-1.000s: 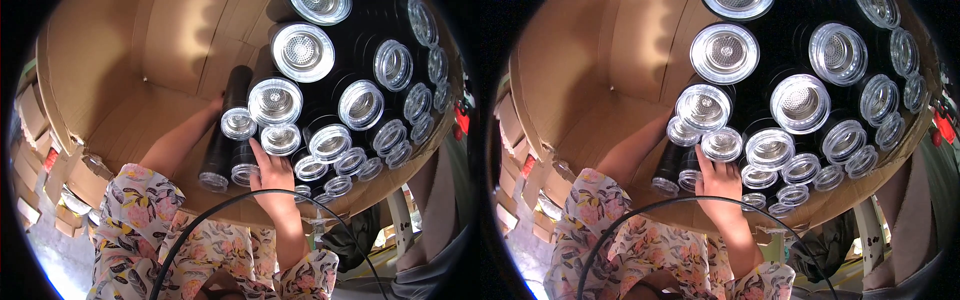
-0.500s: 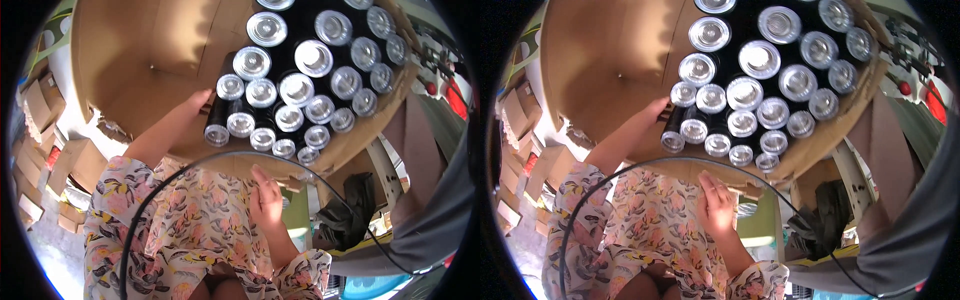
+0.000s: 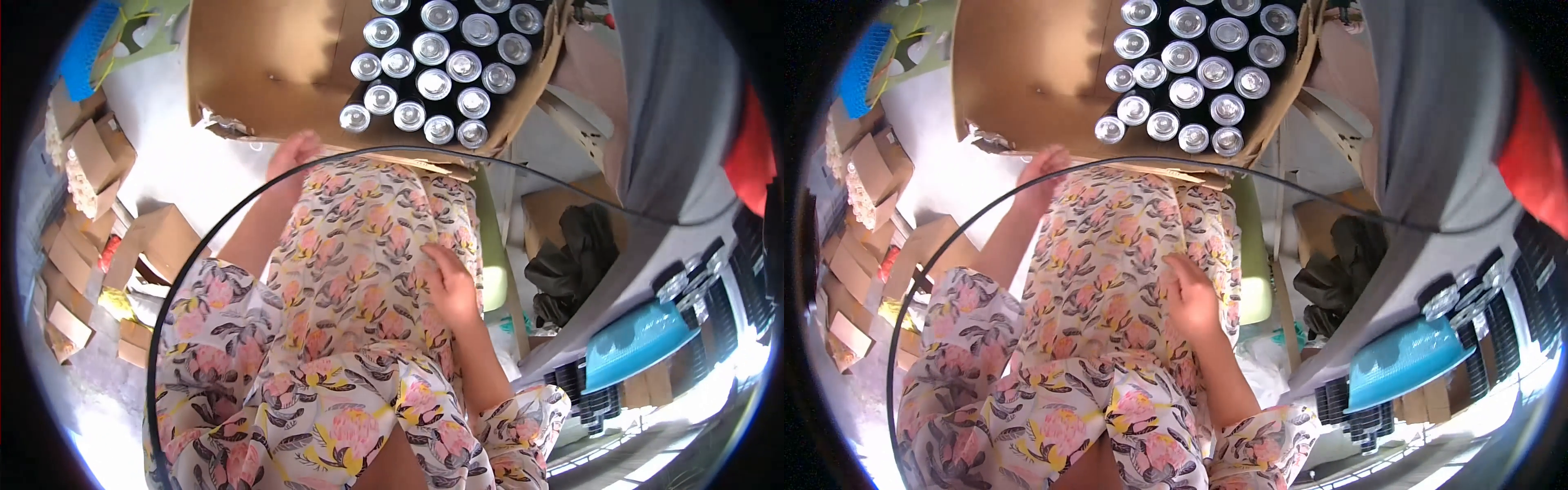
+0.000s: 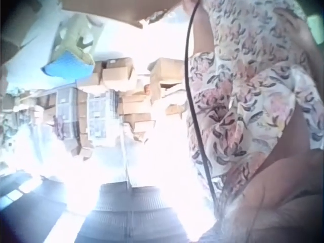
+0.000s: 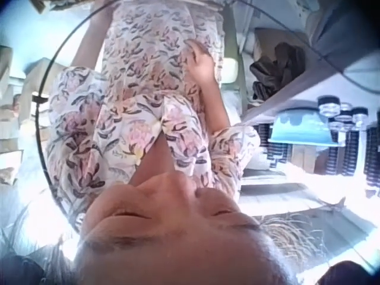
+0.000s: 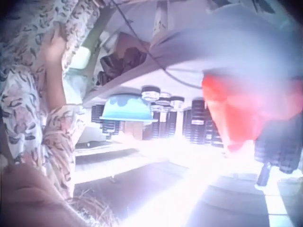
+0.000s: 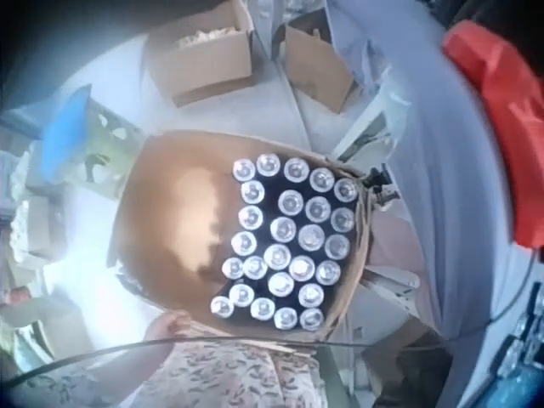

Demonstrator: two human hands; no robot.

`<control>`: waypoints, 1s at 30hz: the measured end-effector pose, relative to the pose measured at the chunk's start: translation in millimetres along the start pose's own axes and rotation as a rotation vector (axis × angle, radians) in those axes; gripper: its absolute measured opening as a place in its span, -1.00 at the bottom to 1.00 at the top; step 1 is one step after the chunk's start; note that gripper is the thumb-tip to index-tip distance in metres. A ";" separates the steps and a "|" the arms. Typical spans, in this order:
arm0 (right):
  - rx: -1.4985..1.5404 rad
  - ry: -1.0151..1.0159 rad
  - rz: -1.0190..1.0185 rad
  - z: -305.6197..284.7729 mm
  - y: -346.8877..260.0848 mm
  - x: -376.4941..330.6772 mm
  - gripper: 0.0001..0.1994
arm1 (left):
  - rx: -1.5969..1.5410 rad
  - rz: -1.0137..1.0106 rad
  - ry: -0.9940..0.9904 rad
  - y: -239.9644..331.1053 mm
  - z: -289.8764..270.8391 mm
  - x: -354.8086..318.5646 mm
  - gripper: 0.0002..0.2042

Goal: The person assembles cylindrical light fixtures by hand, fitting metal rings and reflectors onto the components at a table, and packs the assembled fixtures into a cardboard box.

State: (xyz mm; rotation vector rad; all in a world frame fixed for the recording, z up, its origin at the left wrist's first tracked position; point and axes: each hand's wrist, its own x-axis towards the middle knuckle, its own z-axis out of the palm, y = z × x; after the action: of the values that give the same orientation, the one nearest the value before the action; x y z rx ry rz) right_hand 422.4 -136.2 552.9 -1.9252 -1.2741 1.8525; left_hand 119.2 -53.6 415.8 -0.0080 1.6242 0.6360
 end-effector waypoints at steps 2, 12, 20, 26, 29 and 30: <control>0.011 0.072 0.002 0.9 0.5 -10.3 -0.66 | -0.073 -0.061 -0.183 -6.4 3.5 -32.6 -0.68; 0.272 0.317 -0.013 16.6 21.0 -50.8 -0.62 | 0.212 -0.256 -0.464 -12.1 43.0 -115.0 -0.58; 0.416 0.485 -0.013 13.1 50.3 -64.2 -0.60 | 0.353 -0.291 -0.600 -15.0 69.7 -123.5 -0.63; 0.431 0.572 0.056 0.1 59.6 -66.6 -0.61 | 0.543 -0.361 -0.700 -17.6 113.1 -149.7 -0.66; 0.369 0.595 0.081 -20.5 53.0 -70.4 -0.66 | 0.590 -0.345 -0.751 -22.3 149.2 -168.3 -0.70; 0.363 0.626 0.080 -29.1 50.6 -75.4 -0.66 | 0.600 -0.341 -0.780 -23.2 163.3 -178.2 -0.70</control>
State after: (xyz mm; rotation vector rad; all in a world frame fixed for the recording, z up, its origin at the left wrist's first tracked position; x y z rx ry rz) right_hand 481.5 -205.6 580.9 -2.1079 -0.6261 1.2276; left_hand 307.8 -70.6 567.7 0.3541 0.9585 -0.1375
